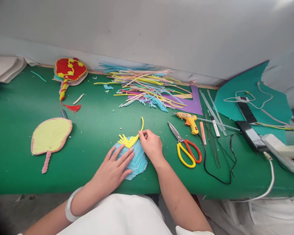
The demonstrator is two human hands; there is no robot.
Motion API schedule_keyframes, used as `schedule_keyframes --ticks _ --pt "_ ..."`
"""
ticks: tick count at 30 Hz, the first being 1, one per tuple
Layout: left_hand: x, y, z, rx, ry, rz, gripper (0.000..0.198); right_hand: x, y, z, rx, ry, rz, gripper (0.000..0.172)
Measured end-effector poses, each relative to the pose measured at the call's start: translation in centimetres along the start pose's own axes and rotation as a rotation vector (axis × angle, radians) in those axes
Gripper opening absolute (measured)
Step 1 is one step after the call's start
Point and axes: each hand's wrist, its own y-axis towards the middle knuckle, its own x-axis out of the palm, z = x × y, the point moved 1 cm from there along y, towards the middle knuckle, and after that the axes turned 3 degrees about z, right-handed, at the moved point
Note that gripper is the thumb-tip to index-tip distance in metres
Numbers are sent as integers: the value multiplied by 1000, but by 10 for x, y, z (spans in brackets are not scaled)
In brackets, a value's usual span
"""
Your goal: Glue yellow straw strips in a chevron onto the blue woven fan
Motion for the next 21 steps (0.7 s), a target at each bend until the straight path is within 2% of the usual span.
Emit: schedule_keyframes --ticks 8,15,21 --pt "-1 -2 1 -9 -8 -7 51 0 0 -1 26 42 -38 30" --pt "-1 -2 0 -9 -39 10 50 -1 -2 1 47 245 -77 36" --pt "-17 -3 2 79 -144 159 37 -8 -9 1 98 420 -176 40"
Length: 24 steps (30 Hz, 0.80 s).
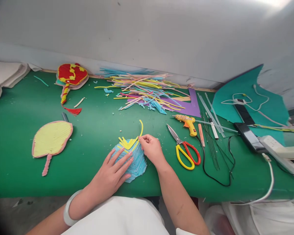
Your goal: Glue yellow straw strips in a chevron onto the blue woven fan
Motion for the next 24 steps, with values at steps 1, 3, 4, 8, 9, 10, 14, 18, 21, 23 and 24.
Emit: schedule_keyframes --ticks 1,3,4,8,9,10,14,18,21,23,24 --pt "-5 -1 1 14 -33 30 35 -4 -2 -2 8 15 -12 40" --pt "-14 -3 1 38 -104 103 30 -15 -7 -6 23 25 -37 39" --pt "-18 -5 0 36 -131 138 29 -23 -9 -8 31 17 -53 38" --pt "-25 -10 -10 -32 -145 176 25 -57 -12 -11 77 -150 -142 38" --pt "-24 -10 -12 -45 -134 163 24 -65 -11 -10 84 -206 -163 37" --pt "-24 -11 -15 -53 -123 149 23 -72 -9 -8 80 -264 -178 37" --pt "-22 -8 -25 -68 -100 110 25 -89 2 -1 4 -531 -157 35" --pt "-31 9 -48 -106 -83 80 29 -80 4 -11 -163 -681 92 33" --pt "-38 29 -69 -151 -91 22 26 -53 -7 -29 -485 -597 147 21" --pt "-36 41 -80 -175 -120 -60 22 -29 -17 -38 -680 -560 65 18" --pt "-34 45 -83 -189 -144 -84 20 -18 -20 -39 -739 -569 26 17"
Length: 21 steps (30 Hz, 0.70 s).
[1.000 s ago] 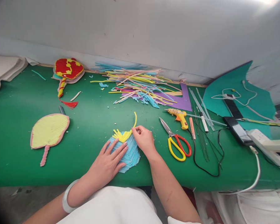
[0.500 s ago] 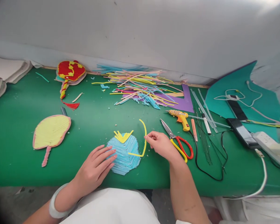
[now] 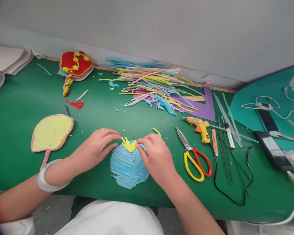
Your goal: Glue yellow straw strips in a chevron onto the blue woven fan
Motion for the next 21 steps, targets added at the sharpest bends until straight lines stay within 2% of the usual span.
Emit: schedule_keyframes --ticks 3,7,12,21 --pt "11 6 -6 -32 -39 -83 19 22 -2 -13 -105 -50 -75 16" --pt "26 3 -13 -30 -19 -119 23 39 -5 -7 -138 -103 -105 15" --pt "33 1 -18 35 13 -85 22 46 -7 1 -149 -106 -122 14" --pt "35 3 -18 164 112 -40 21 47 -7 4 -112 -98 -121 18"
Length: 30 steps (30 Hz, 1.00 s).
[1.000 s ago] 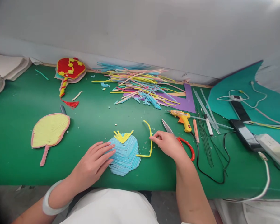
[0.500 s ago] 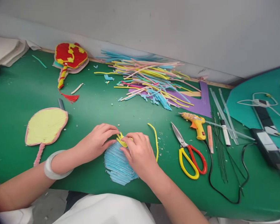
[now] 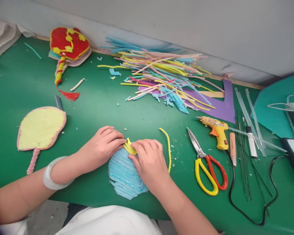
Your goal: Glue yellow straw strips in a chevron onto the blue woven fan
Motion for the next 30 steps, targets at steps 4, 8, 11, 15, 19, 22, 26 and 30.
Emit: schedule_keyframes --ticks 4,8,11,15,19,22,26,30 --pt "-1 1 -1 31 44 -3 25 1 0 1 -6 -11 7 16" --pt "-1 3 -1 78 88 18 27 1 0 1 -11 -9 9 15" --pt "-1 3 -2 96 94 37 26 1 1 1 -15 -4 16 15" --pt "0 3 -2 100 84 55 22 1 1 1 -21 -8 24 14" --pt "1 3 -2 100 73 65 21 1 1 1 -26 -9 27 13" --pt "1 4 -2 102 73 74 22 1 1 1 -26 -4 24 14" --pt "2 3 -3 95 66 68 23 2 1 1 -28 -2 24 16" --pt "3 3 -3 64 45 55 21 2 1 2 -15 -6 17 19"
